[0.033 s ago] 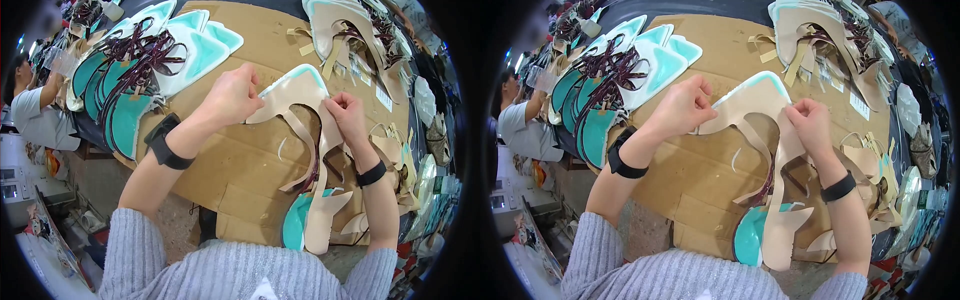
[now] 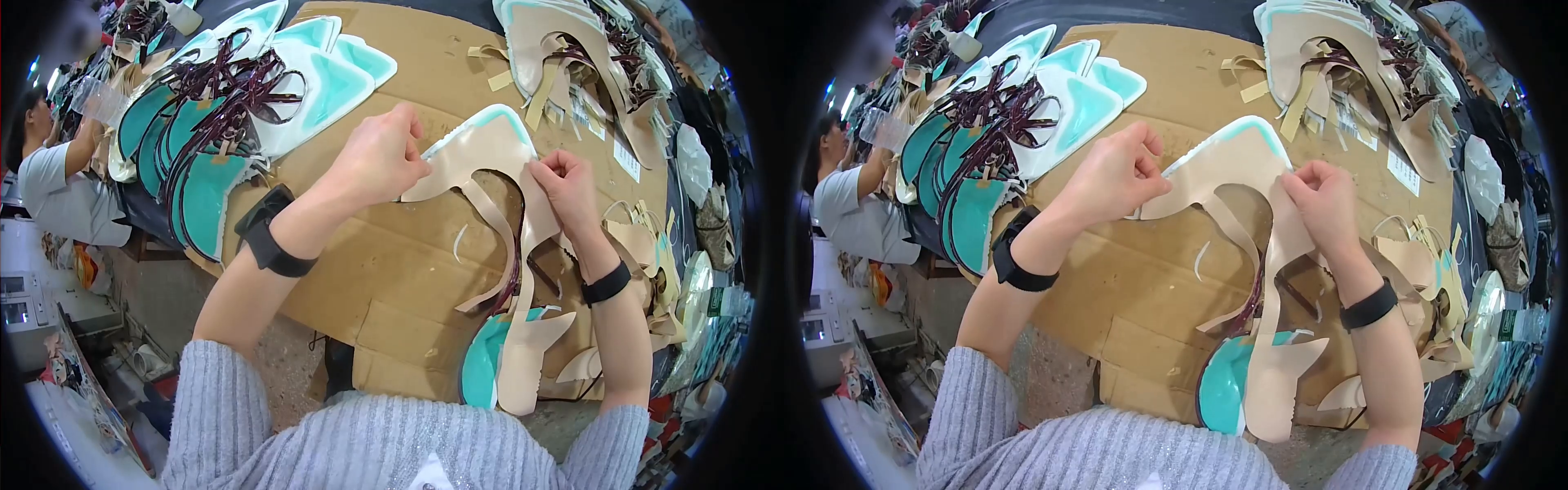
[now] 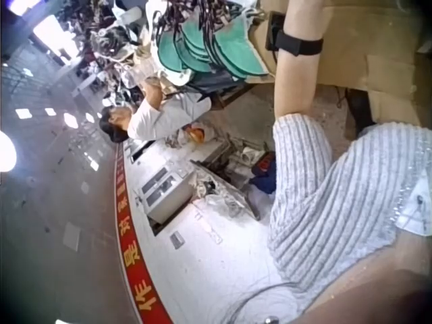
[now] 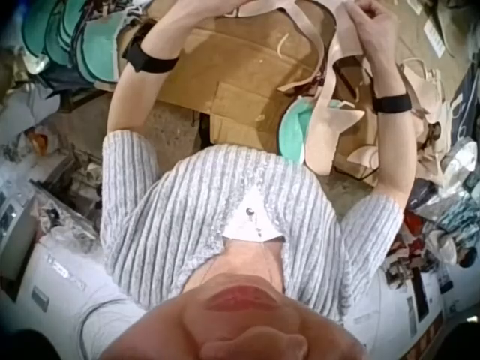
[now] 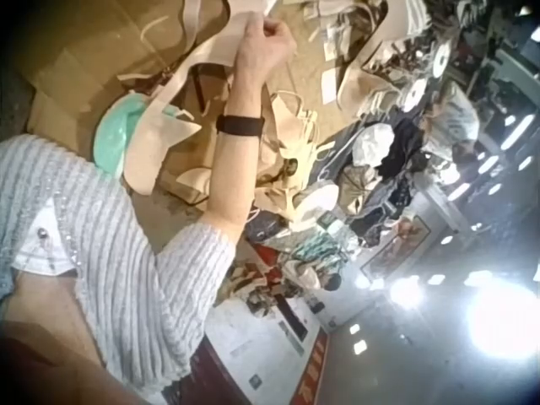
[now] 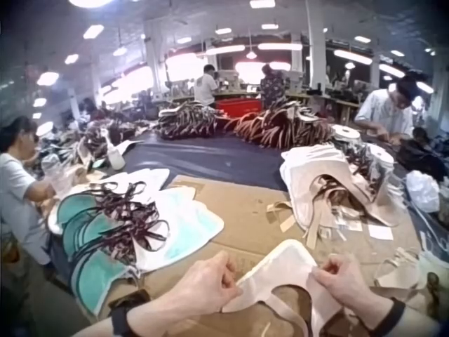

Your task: Manually aligning and assembling leather shoe upper components by hand at a workbench.

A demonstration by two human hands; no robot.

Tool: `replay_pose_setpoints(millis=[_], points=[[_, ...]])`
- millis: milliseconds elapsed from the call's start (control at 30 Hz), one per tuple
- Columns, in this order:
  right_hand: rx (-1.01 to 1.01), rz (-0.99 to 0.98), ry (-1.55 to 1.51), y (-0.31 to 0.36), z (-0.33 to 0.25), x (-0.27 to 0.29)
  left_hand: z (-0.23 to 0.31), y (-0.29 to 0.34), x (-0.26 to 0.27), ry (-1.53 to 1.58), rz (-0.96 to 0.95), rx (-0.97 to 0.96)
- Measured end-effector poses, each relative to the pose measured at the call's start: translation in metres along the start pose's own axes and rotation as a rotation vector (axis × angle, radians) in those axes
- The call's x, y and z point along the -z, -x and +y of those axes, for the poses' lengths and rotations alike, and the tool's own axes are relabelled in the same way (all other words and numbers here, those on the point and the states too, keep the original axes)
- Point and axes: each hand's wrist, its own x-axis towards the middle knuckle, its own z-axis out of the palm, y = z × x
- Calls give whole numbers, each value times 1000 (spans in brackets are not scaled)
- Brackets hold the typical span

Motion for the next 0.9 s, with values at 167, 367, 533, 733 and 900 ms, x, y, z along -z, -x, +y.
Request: replay_pose_setpoints(millis=[167, 367, 533, 733, 900], points=[[17, 9, 20, -1, -1, -1, -8, -2, 0, -28, 5, -79], [13, 19, 27, 0, -2, -2, -6, 3, -2, -101, 25, -123], [36, 27, 27, 1, -1, 0, -27, 11, 1, -36, 380, -261], [-6, 15, 5, 0, 0, -2, 9, 12, -51, -247, 100, -737], [1, 8, 15, 2, 0, 0, 8, 7, -59, -523, -155, -671]])
